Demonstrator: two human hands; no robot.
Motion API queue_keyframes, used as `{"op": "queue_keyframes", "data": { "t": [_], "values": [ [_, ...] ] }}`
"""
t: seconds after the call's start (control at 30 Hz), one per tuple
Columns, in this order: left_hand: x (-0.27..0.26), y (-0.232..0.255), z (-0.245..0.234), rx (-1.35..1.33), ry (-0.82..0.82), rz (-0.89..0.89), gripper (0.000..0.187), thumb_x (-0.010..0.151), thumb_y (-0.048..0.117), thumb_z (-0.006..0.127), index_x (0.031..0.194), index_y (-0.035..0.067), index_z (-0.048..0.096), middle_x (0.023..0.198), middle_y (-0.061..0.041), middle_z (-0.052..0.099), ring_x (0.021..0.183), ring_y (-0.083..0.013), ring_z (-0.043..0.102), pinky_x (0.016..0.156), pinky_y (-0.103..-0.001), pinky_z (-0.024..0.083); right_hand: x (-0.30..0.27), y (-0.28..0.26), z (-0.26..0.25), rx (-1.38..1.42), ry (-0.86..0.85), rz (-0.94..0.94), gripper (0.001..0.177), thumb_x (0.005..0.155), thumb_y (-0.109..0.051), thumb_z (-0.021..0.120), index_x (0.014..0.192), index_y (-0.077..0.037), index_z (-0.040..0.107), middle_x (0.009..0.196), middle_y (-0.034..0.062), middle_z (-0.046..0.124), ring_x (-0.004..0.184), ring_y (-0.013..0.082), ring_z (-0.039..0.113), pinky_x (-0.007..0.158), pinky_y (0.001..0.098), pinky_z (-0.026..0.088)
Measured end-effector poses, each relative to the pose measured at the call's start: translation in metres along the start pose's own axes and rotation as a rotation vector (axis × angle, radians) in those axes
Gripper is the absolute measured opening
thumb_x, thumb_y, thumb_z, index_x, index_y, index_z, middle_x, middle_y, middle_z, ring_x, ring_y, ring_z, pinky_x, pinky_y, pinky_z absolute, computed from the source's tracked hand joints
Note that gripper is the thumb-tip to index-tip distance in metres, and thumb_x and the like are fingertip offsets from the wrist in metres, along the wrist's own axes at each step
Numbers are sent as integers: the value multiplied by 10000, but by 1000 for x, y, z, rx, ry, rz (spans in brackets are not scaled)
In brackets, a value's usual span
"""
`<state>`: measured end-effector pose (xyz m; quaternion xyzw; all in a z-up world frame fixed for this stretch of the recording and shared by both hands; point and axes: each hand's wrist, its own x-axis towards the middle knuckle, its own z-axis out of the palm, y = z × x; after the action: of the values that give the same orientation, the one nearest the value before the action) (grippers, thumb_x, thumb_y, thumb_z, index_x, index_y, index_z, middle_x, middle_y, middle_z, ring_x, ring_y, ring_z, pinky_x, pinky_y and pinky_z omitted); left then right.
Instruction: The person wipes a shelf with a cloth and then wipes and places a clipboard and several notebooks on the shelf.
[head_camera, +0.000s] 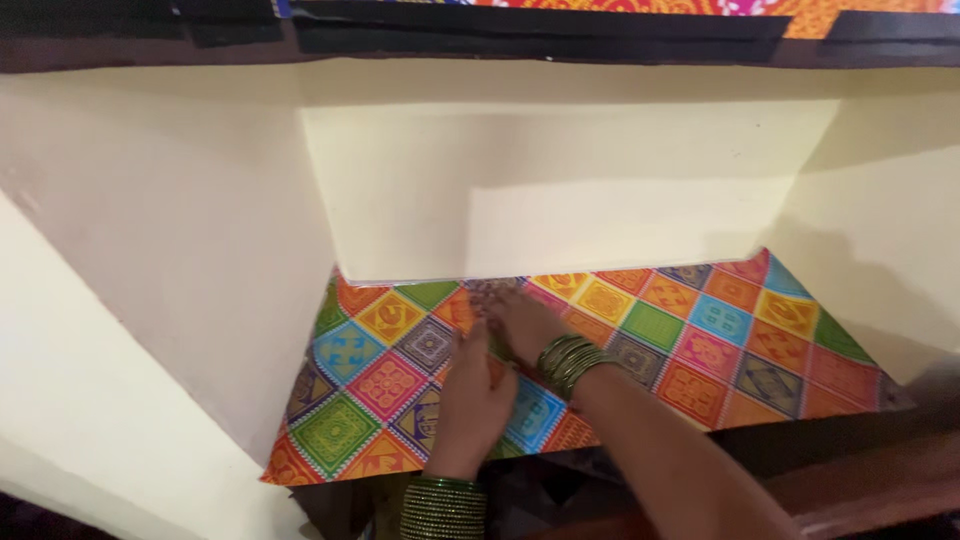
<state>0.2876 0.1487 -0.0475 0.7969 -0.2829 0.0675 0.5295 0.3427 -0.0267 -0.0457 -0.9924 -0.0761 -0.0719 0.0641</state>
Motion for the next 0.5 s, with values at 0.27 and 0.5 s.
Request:
{"op": "queue_keyframes", "data": {
  "t": [0.27,0.5],
  "values": [
    [-22,62,20,161,-414,288,831,735,234,855,1406,-49,456,1461,-299,467,1410,-507,338,1136,-515,316,-97,105,-76,111,31,352,311,939,-281,579,1179,-154,732,1191,88,722,1126,262,683,991,415,518],
    [-24,61,32,159,-452,385,522,700,157,844,1183,79,661,1403,-168,599,1376,-436,458,1089,-493,410,-174,122,-181,-566,-499,697,283,817,-424,743,964,-199,830,1082,53,784,1027,228,750,946,422,606]
  ]
}}
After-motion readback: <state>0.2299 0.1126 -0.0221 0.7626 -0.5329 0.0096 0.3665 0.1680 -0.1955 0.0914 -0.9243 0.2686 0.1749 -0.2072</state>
